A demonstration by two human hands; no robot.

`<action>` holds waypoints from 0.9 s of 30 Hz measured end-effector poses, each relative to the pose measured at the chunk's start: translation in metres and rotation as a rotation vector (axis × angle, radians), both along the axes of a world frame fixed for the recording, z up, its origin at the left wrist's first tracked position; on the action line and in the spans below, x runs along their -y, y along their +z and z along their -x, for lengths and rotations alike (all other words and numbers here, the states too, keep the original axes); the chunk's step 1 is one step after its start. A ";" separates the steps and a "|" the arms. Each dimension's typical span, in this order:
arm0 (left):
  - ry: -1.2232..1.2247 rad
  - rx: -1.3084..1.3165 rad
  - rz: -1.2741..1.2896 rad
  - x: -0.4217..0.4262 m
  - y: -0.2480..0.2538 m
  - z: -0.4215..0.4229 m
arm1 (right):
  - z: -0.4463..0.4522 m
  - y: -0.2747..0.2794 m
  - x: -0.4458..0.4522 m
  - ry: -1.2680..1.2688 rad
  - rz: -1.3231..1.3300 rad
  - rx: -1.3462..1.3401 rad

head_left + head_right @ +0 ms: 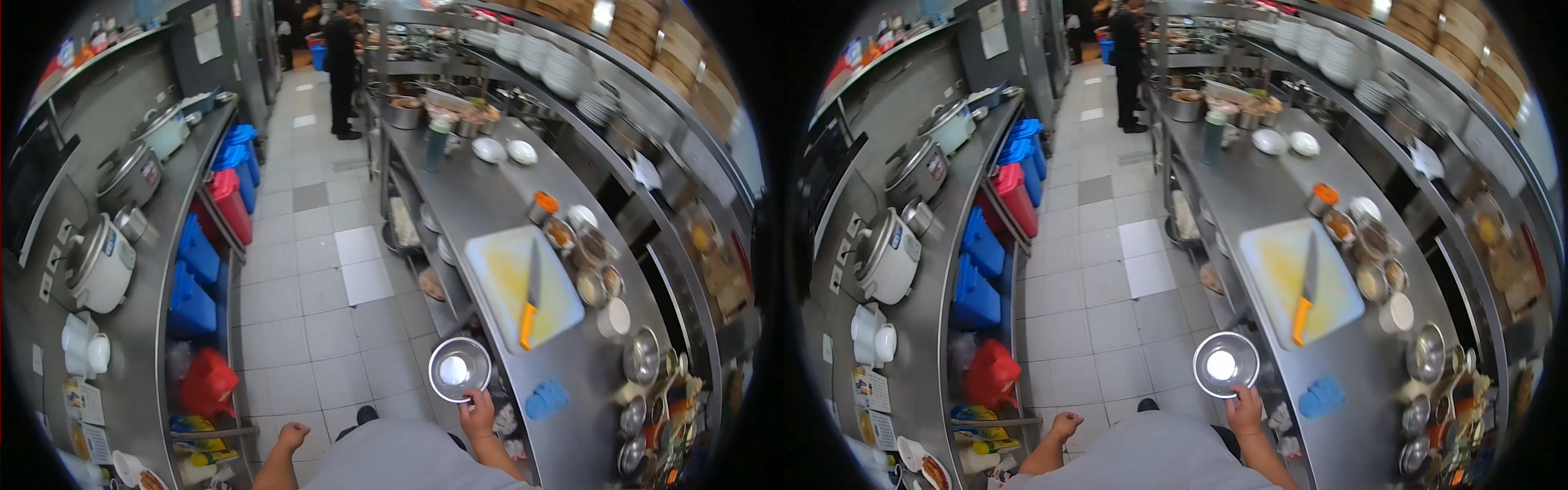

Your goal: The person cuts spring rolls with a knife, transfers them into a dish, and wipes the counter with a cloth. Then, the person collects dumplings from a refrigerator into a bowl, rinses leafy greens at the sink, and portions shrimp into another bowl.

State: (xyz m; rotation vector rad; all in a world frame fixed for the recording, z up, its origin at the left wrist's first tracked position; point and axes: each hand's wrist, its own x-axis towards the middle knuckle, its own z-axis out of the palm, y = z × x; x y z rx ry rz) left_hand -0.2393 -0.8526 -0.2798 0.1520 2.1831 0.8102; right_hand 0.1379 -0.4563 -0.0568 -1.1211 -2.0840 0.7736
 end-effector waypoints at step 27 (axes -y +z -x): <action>0.898 0.200 0.073 -0.192 0.005 0.398 | 0.712 0.026 -0.421 0.694 -0.076 0.369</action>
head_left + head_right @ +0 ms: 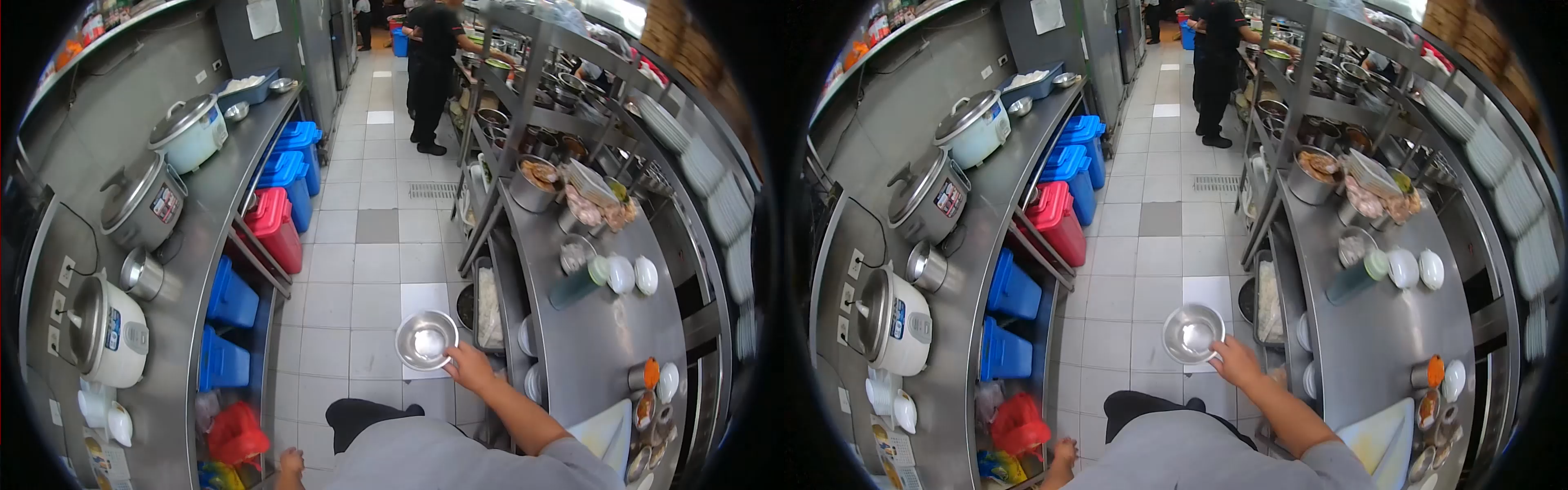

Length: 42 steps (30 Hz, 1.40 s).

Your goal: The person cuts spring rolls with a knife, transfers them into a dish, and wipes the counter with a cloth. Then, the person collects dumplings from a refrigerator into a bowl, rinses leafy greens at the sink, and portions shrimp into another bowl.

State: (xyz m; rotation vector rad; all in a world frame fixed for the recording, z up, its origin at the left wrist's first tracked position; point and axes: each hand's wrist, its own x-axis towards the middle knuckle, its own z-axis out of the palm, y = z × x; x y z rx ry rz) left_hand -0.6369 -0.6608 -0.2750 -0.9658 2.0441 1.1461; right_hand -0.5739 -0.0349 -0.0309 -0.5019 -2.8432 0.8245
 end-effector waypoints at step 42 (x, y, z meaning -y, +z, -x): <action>-1.323 0.336 0.159 -0.579 -0.040 0.873 | 0.818 -0.047 -0.564 -0.303 0.042 0.103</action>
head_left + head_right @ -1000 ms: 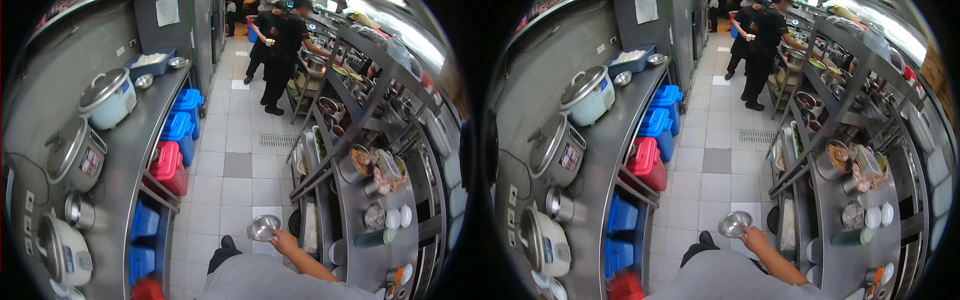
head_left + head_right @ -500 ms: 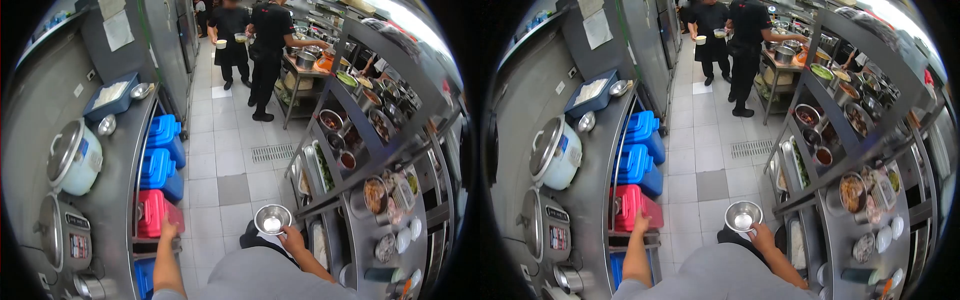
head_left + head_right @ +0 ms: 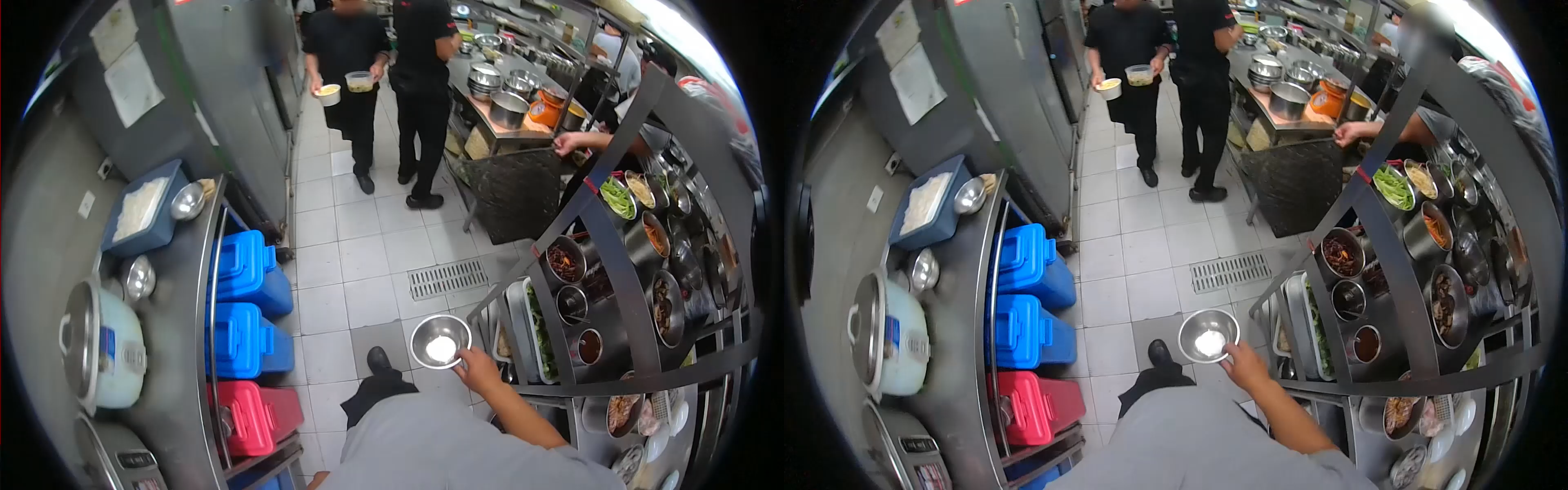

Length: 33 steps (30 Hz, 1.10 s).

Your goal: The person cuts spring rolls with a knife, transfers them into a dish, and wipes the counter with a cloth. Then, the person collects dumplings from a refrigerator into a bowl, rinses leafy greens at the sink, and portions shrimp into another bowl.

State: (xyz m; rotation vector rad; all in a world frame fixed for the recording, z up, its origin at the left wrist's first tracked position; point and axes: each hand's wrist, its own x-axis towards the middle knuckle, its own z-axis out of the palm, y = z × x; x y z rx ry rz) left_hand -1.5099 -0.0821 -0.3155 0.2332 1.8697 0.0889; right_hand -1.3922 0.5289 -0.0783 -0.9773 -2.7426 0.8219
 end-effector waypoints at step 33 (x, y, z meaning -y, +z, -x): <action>0.250 -0.180 -0.271 -0.283 0.015 0.222 | 0.117 -0.027 -0.295 -0.030 0.033 0.067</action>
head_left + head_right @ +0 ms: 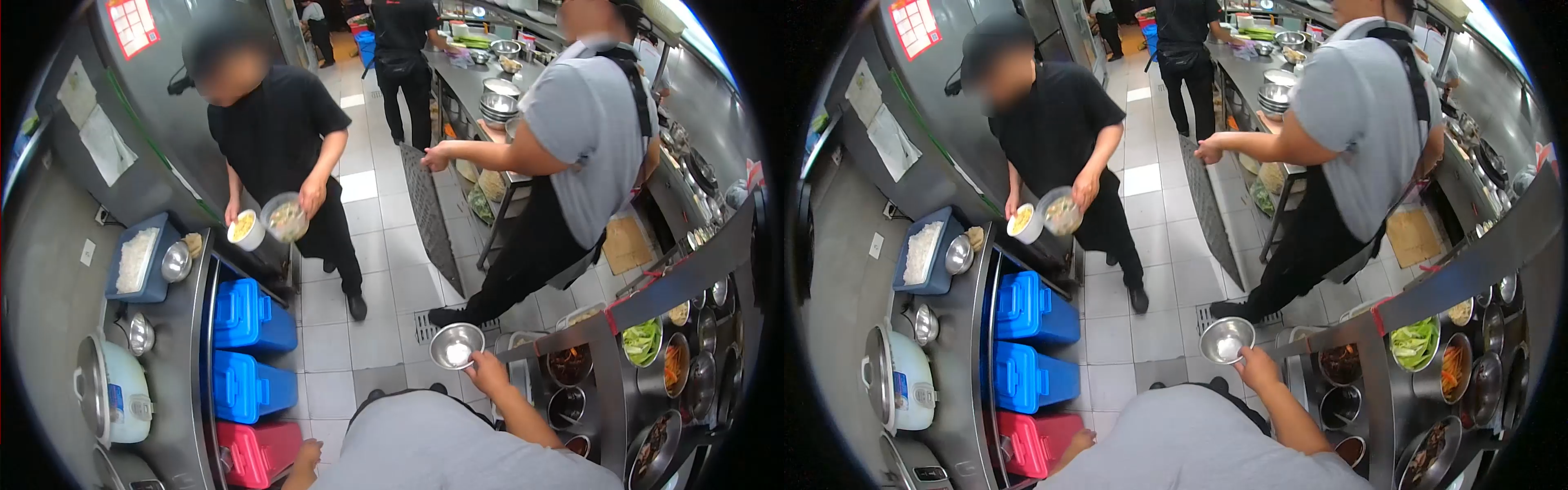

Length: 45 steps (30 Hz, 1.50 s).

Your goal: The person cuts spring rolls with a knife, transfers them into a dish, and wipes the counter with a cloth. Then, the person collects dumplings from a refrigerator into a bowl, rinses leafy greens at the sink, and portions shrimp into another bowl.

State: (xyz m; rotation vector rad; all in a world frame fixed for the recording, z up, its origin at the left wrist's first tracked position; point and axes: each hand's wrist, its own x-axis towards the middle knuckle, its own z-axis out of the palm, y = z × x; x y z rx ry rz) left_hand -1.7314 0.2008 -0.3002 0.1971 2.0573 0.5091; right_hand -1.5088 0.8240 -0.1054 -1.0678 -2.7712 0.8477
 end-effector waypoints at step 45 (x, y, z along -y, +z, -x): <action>-0.558 -0.283 0.476 -0.244 -0.124 0.287 | 0.403 0.045 -0.190 0.086 -0.058 0.083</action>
